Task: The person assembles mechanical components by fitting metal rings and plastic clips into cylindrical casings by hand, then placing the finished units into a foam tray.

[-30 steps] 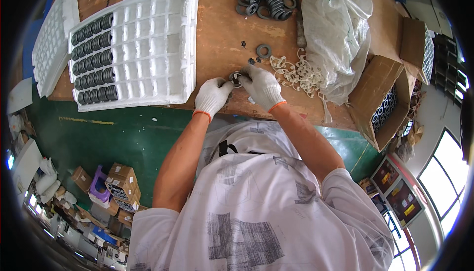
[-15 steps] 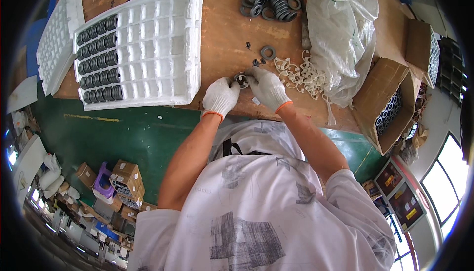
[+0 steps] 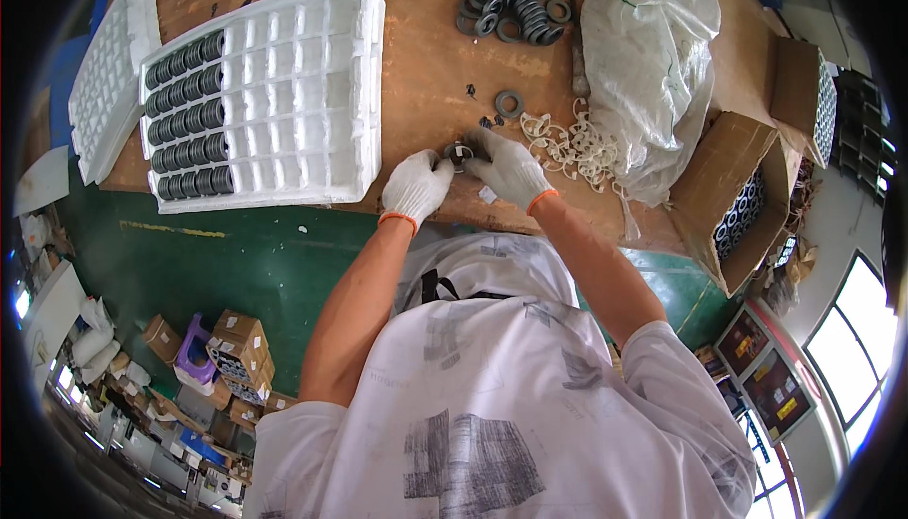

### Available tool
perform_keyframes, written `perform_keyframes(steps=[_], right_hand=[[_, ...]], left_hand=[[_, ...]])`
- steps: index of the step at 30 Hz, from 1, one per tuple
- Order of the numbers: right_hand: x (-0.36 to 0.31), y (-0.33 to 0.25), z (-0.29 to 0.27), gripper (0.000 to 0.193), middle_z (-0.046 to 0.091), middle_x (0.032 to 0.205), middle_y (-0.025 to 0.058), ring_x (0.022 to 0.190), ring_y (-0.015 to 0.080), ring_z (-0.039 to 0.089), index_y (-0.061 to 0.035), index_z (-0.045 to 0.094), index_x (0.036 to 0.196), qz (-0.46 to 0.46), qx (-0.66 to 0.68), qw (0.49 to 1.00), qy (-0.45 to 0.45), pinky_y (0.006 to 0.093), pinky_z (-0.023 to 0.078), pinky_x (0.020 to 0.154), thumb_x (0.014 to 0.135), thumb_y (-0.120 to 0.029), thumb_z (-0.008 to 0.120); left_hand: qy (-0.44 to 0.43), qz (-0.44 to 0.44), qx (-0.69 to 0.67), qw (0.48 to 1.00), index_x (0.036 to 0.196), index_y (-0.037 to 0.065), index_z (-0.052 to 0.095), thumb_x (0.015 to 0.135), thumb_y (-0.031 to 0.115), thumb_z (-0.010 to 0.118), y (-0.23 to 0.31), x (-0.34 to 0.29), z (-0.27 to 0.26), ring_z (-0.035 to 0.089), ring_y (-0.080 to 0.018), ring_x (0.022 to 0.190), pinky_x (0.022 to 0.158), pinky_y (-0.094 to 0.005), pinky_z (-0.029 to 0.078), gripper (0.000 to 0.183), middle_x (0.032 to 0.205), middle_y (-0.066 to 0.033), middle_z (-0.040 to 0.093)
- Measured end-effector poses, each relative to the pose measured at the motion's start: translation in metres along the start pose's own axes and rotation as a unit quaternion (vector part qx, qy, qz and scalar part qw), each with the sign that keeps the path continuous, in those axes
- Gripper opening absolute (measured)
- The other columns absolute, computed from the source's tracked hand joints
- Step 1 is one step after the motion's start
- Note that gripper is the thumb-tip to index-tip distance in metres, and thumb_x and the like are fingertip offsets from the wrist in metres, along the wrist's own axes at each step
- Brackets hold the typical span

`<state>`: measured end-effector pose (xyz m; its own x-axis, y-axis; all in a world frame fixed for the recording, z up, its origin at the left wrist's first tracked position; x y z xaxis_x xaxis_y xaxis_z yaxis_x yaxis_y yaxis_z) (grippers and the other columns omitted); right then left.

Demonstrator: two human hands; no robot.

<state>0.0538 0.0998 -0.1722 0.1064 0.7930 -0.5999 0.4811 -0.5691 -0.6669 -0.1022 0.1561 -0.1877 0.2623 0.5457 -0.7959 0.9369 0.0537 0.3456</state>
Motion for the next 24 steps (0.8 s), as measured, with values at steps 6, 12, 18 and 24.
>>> perform_keyframes(steps=[6, 12, 18, 24], right_hand=[[0.01, 0.007, 0.001, 0.046, 0.073, 0.119, 0.0262, 0.116, 0.0446, 0.068, -0.0033, 0.064, 0.131, 0.035, 0.029, 0.999, -0.003, 0.0496, 0.054, 0.096, 0.091, -0.025, 0.07], [0.009, 0.004, 0.003, 0.047, 0.073, 0.12, 0.0261, 0.116, 0.0442, 0.068, -0.0039, 0.064, 0.131, 0.017, 0.014, 1.0, 0.004, 0.0494, 0.055, 0.096, 0.09, -0.025, 0.072], [-0.001, -0.03, -0.015, 0.037, 0.068, 0.123, 0.0202, 0.111, 0.0429, 0.068, -0.013, 0.068, 0.128, -0.014, -0.129, 0.99, 0.056, 0.051, 0.056, 0.091, 0.095, -0.027, 0.073], [0.01, -0.032, -0.002, 0.028, 0.07, 0.116, 0.0189, 0.107, 0.0405, 0.069, -0.0112, 0.071, 0.12, -0.076, -0.165, 0.982, 0.059, 0.0501, 0.056, 0.089, 0.096, -0.026, 0.071]], left_hand=[[-0.004, 0.016, -0.022, 1.0, 0.11, 0.004, 0.075, 0.095, 0.046, 0.057, -0.001, 0.003, -0.002, 0.069, -0.0445, 0.11, 0.093, -0.0531, 0.053, 0.048, 0.111, -0.0249, 0.074], [-0.022, 0.007, -0.005, 1.0, 0.119, 0.007, 0.074, 0.097, 0.045, 0.055, -0.002, 0.001, 0.001, 0.069, -0.0438, 0.115, 0.099, -0.0536, 0.053, 0.048, 0.12, -0.0243, 0.073], [-0.019, 0.015, -0.021, 0.999, 0.12, 0.009, 0.075, 0.097, 0.045, 0.054, 0.003, -0.001, -0.001, 0.069, -0.0433, 0.115, 0.099, -0.0538, 0.054, 0.047, 0.121, -0.0233, 0.074], [-0.017, 0.003, -0.054, 0.998, 0.114, 0.005, 0.075, 0.095, 0.045, 0.056, -0.001, -0.001, -0.002, 0.069, -0.0441, 0.112, 0.095, -0.0528, 0.053, 0.048, 0.115, -0.0243, 0.074]])
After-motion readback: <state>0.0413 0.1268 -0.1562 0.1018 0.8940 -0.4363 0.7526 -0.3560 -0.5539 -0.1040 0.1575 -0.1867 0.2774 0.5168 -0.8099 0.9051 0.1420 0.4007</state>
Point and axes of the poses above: each hand's wrist, its own x-axis towards the middle knuckle, its own z-axis out of the palm, y = z × x, the point moved 10 cm from there along x, towards the middle knuckle
